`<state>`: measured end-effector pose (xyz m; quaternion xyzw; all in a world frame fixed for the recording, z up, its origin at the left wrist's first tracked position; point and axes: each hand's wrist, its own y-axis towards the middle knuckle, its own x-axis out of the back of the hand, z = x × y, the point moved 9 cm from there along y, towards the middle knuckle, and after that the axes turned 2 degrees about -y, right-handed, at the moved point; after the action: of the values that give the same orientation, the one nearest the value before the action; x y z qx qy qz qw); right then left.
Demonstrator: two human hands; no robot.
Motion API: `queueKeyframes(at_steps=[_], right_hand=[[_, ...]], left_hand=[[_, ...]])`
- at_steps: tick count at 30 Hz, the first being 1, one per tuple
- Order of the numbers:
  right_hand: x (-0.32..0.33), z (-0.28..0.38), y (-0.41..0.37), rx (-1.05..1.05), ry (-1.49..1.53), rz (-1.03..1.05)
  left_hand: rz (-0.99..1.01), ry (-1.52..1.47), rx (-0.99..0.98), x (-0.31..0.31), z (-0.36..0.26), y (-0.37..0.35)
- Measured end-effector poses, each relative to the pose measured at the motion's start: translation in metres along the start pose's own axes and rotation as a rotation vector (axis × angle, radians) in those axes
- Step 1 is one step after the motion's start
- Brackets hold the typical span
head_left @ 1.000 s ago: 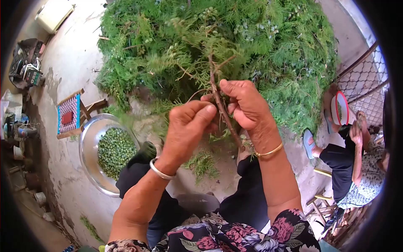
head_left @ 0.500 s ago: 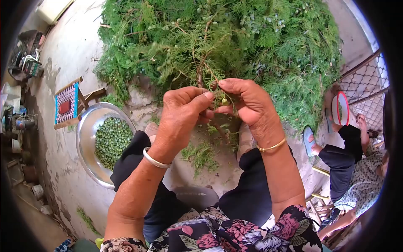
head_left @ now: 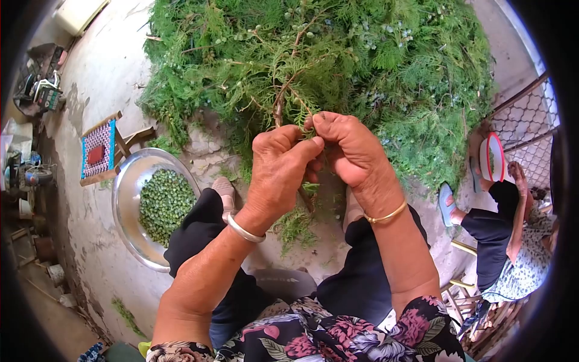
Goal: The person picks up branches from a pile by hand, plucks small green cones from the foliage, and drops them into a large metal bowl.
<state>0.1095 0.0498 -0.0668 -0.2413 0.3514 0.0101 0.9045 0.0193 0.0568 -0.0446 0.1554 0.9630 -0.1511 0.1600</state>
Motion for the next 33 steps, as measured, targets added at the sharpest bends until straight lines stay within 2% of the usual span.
queueKeyframes(at_steps=[1,3,7,10,12,15,22,24,25,26,28,29,30,32,33], right_hand=[[0.001,0.001,0.000,0.038,0.012,-0.002],[0.004,0.001,0.000,0.060,0.004,-0.013],[0.007,0.000,-0.003,0.060,-0.089,-0.028],[0.002,-0.006,-0.006,0.005,-0.073,-0.025],[-0.003,-0.010,-0.006,0.023,-0.010,-0.012],[-0.005,-0.013,-0.004,0.065,0.055,-0.004],[-0.007,-0.008,-0.007,0.118,0.034,0.017],[-0.006,-0.008,-0.006,0.147,0.016,0.022],[-0.008,-0.007,-0.006,0.162,0.006,0.025],[-0.011,-0.005,-0.005,0.177,-0.004,0.027],[0.002,-0.013,-0.003,0.081,0.106,-0.223],[0.003,-0.010,-0.002,0.108,0.055,-0.120],[0.010,-0.007,-0.005,0.108,0.050,-0.120],[-0.006,0.001,-0.010,0.092,-0.006,0.064],[-0.005,-0.002,-0.008,0.091,0.114,0.033]], left_hand=[[-0.001,0.000,-0.001,0.001,-0.003,0.000],[0.069,0.266,-0.033,-0.006,-0.010,-0.002],[0.096,0.149,0.007,-0.007,-0.008,-0.004],[0.014,0.088,0.049,-0.004,-0.003,-0.005],[-0.025,0.276,-0.039,-0.001,-0.011,-0.005],[-0.009,0.331,-0.110,-0.005,-0.019,-0.009],[0.084,0.330,-0.140,-0.011,-0.020,-0.012],[0.065,0.421,-0.261,-0.013,-0.027,-0.014],[0.067,0.419,-0.262,-0.009,-0.021,-0.011],[0.169,0.683,-0.610,-0.025,-0.040,-0.018],[0.278,0.580,-0.476,-0.030,-0.035,-0.022],[0.324,0.531,-0.406,-0.033,-0.036,-0.025],[0.332,0.187,0.069,-0.024,-0.013,-0.022],[0.305,-0.302,0.096,-0.019,-0.034,-0.017],[0.261,-0.351,0.054,-0.010,-0.040,-0.011]])
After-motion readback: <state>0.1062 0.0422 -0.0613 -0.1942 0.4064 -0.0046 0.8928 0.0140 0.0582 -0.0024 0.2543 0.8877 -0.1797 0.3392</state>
